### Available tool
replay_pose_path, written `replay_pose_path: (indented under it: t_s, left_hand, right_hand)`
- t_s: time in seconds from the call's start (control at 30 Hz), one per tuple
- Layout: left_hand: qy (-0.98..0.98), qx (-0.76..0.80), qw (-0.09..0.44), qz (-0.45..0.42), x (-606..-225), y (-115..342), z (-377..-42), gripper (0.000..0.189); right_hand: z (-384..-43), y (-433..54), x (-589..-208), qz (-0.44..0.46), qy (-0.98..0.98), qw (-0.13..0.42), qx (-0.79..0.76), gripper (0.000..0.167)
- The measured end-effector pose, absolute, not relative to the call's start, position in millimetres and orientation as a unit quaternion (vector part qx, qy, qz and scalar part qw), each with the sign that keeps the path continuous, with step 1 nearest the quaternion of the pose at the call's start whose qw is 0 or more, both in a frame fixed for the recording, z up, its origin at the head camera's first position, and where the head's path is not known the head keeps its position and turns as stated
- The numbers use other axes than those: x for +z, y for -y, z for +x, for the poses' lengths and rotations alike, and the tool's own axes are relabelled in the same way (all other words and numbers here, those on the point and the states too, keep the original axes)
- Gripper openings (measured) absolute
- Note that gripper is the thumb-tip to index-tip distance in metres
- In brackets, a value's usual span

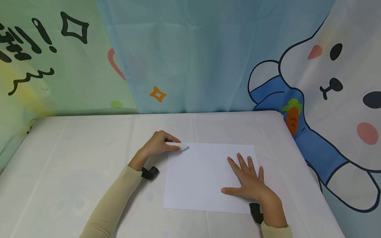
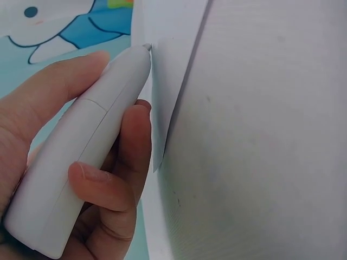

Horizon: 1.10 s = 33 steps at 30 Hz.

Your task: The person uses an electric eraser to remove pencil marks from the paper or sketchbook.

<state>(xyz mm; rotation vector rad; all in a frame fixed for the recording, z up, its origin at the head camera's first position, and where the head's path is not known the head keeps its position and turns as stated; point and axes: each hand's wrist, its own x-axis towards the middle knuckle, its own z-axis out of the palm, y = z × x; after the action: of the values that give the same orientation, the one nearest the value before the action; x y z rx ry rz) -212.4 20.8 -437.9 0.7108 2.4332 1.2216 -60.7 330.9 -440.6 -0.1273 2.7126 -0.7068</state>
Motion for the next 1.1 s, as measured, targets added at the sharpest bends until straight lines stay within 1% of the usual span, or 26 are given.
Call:
replay_pose_path:
  t_s: [0.53, 1.1]
  left_hand:
    - [-0.848, 0.428, 0.178, 0.256, -436.4, -20.1, -210.8, 0.026]
    - [-0.852, 0.416, 0.182, 0.26, -433.2, -19.9, -210.0, 0.025]
  right_hand:
    - [-59.9, -329.7, -439.1, -0.042, -0.953, 0.168, -0.248, 0.11]
    - [-59.2, -329.9, -438.3, -0.052, -0.952, 0.164, -0.252, 0.11]
